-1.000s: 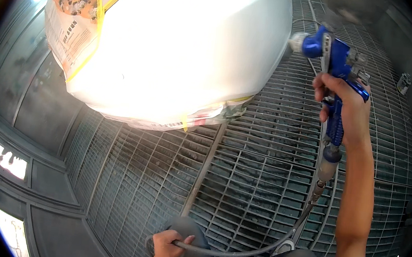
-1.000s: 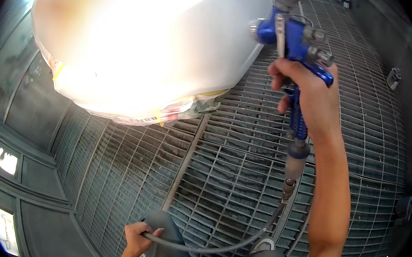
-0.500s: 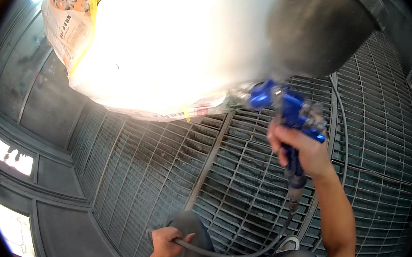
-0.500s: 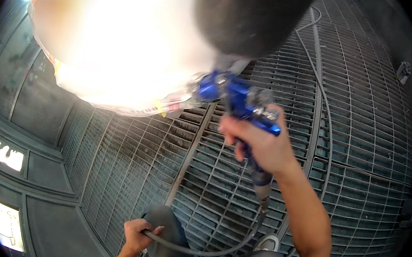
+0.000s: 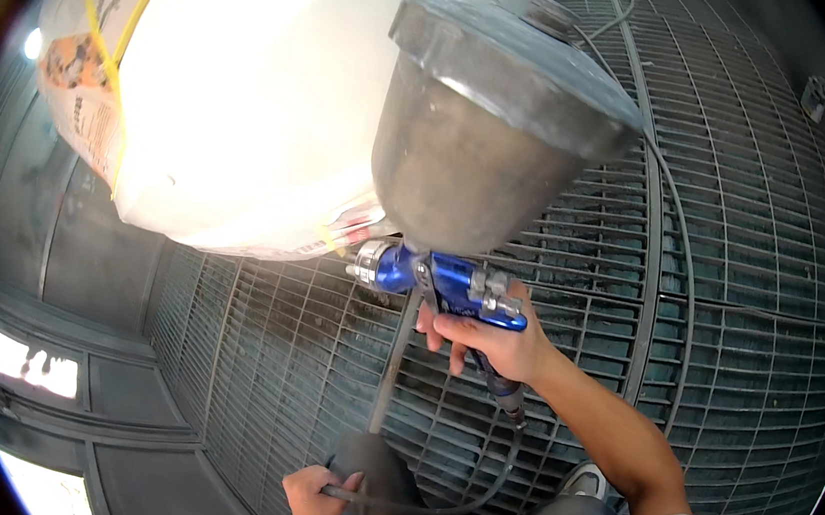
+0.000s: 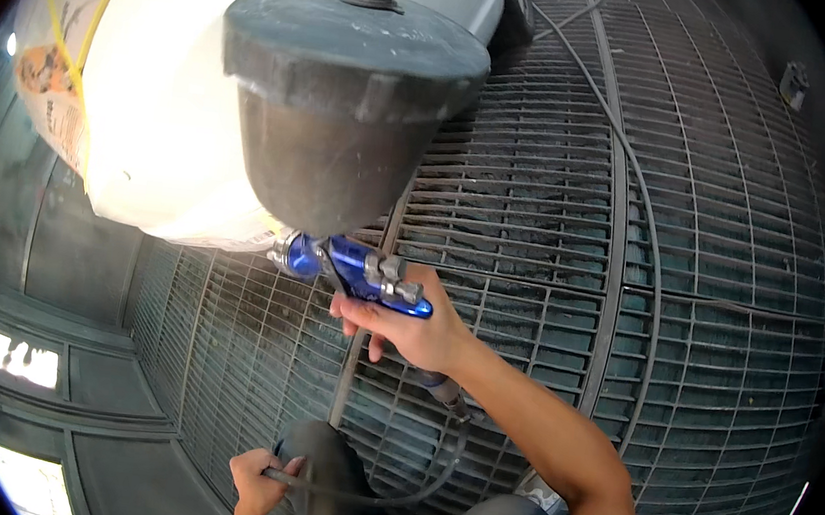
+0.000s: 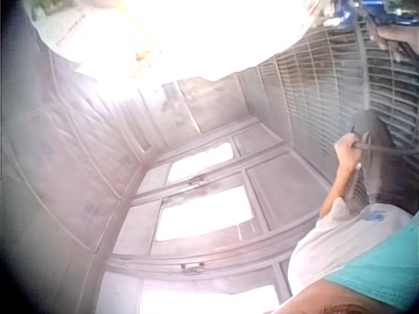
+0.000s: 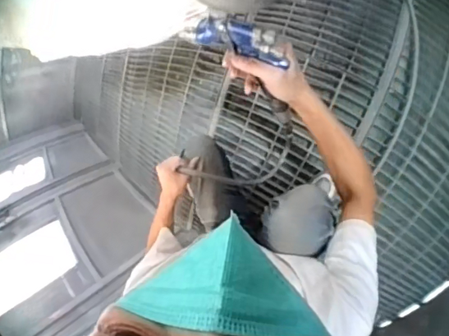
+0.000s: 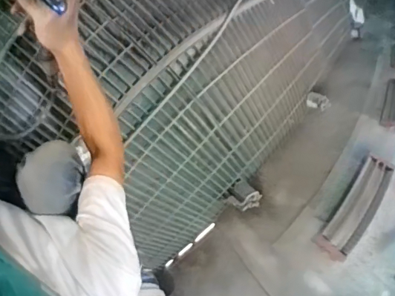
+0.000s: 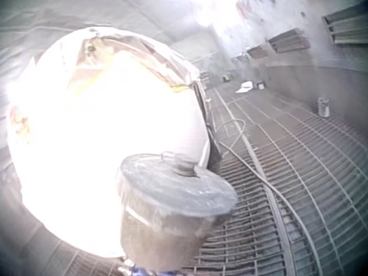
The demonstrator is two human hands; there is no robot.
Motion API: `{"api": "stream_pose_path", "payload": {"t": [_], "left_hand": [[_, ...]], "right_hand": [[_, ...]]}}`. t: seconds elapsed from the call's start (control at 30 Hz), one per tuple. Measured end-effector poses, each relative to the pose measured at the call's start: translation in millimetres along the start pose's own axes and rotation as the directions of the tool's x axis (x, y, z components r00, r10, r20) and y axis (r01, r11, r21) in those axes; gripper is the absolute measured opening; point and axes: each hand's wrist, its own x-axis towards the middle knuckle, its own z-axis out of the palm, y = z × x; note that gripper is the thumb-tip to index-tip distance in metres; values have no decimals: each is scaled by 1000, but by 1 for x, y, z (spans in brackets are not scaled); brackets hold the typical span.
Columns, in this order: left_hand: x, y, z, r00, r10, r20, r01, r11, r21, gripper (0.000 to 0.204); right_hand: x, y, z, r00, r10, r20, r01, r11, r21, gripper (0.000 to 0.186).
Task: The person uses a spray gun to apply white paint to the hood and front fender of a car inside a paint booth. The car is partially masked with newspaper and tape. The person moves around the vehicle to cover different sections, then removes some masking tape and newspaper before continuing to spray the lower edges of the hood.
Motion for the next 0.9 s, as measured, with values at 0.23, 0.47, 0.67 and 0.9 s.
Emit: {"api": "stream_pose_path", "payload": {"t": [0.23, 0.47, 0.67, 0.9], "left_hand": [[7, 14, 6, 998, -52, 38, 53, 998, -18, 41], [24, 24, 35, 971, 170, 169, -179, 983, 36, 37], [18, -33, 43, 974, -82, 209, 63, 993, 98, 34], [17, 56, 52, 962, -135, 237, 117, 989, 92, 44]], "right_hand": [[-8, -8, -80, 949, 11, -316, -5, 1000, 21, 17], [-13, -31, -147, 850, -127, -511, 77, 990, -118, 25], [-25, -74, -189, 834, -231, -501, 145, 968, -205, 28], [-28, -67, -192, 983, 31, -180, -43, 997, -63, 34]]}}
